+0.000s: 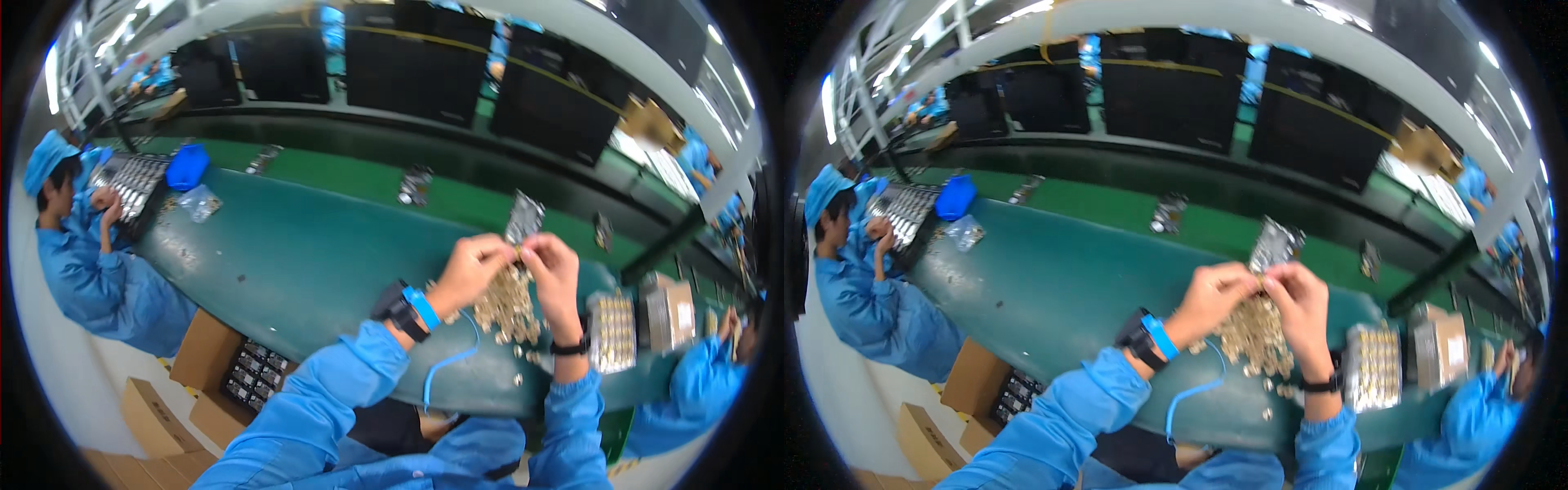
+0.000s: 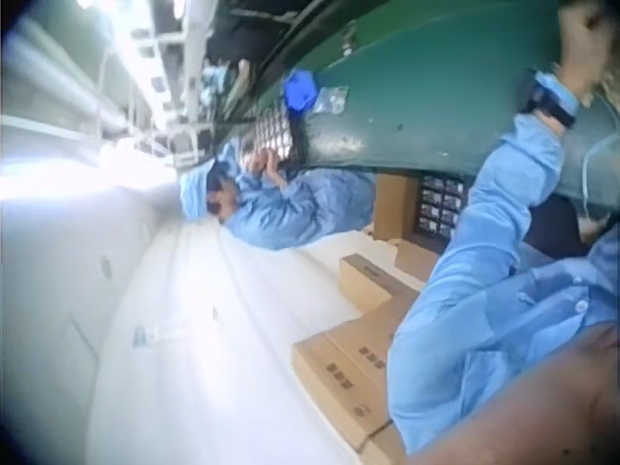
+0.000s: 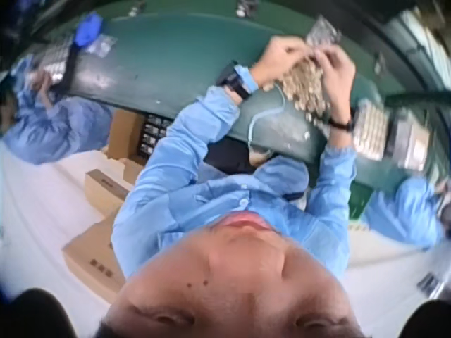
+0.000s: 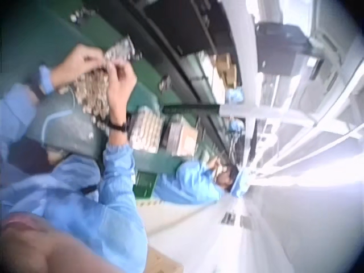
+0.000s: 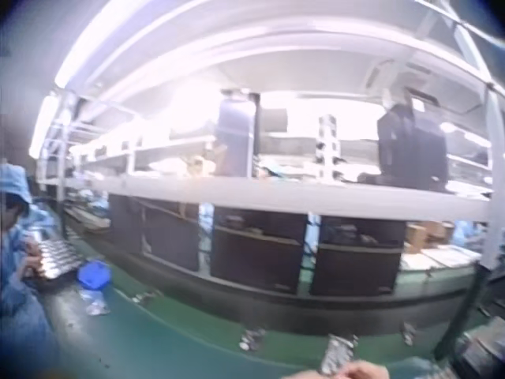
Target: Manually assemble small electronic components onto a printed circuit board at a factory workstation.
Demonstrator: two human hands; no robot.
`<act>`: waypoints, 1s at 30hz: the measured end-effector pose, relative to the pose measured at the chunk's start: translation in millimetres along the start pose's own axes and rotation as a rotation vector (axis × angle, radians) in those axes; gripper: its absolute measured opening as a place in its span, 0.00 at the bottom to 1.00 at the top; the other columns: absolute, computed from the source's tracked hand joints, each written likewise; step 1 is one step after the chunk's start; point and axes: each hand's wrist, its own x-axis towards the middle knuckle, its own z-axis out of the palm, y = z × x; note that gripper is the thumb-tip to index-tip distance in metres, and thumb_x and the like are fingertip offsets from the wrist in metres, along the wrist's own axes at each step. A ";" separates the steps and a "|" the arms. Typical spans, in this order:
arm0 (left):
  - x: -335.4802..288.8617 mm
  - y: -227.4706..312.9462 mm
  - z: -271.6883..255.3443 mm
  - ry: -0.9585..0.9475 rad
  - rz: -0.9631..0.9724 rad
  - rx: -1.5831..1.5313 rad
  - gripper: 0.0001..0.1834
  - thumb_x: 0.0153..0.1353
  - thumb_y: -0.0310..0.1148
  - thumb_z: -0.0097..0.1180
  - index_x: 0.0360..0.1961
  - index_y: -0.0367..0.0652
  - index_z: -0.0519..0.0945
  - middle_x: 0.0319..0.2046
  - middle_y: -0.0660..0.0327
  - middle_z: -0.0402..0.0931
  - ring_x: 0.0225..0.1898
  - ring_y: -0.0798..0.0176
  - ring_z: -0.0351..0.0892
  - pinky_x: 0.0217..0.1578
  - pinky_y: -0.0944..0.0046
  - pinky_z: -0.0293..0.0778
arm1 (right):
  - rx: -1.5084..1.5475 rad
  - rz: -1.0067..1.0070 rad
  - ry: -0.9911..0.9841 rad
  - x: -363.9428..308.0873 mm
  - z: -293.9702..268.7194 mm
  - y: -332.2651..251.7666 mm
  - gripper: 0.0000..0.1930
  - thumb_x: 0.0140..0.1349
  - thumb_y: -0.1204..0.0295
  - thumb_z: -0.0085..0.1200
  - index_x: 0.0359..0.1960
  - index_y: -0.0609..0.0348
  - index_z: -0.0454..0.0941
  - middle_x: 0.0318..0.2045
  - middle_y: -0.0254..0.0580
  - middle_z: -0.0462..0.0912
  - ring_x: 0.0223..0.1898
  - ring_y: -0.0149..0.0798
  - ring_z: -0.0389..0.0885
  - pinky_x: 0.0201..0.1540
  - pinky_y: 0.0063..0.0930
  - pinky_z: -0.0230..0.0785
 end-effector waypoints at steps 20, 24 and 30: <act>-5.6 -17.5 6.9 0.064 -0.240 -0.233 0.09 0.69 0.27 0.62 0.45 0.31 0.85 0.39 0.60 0.86 0.41 0.71 0.84 0.44 0.68 0.82 | -0.224 -0.120 -0.034 -6.5 -4.4 18.8 0.04 0.64 0.80 0.60 0.39 0.67 0.84 0.46 0.43 0.80 0.43 0.31 0.80 0.41 0.22 0.73; -7.2 -20.1 4.4 0.089 -0.144 -0.204 0.09 0.69 0.28 0.63 0.43 0.32 0.86 0.38 0.60 0.86 0.39 0.71 0.84 0.42 0.69 0.82 | -0.338 -0.189 -0.061 -4.7 -2.3 10.3 0.05 0.62 0.80 0.62 0.38 0.65 0.86 0.40 0.41 0.83 0.37 0.30 0.80 0.37 0.22 0.72; -3.8 -17.3 2.9 0.022 -0.191 -0.183 0.09 0.69 0.30 0.63 0.42 0.32 0.86 0.38 0.60 0.86 0.38 0.71 0.84 0.41 0.70 0.82 | -0.268 -0.177 -0.071 -5.8 -9.1 15.0 0.05 0.62 0.80 0.62 0.38 0.66 0.86 0.37 0.40 0.83 0.34 0.29 0.79 0.35 0.22 0.71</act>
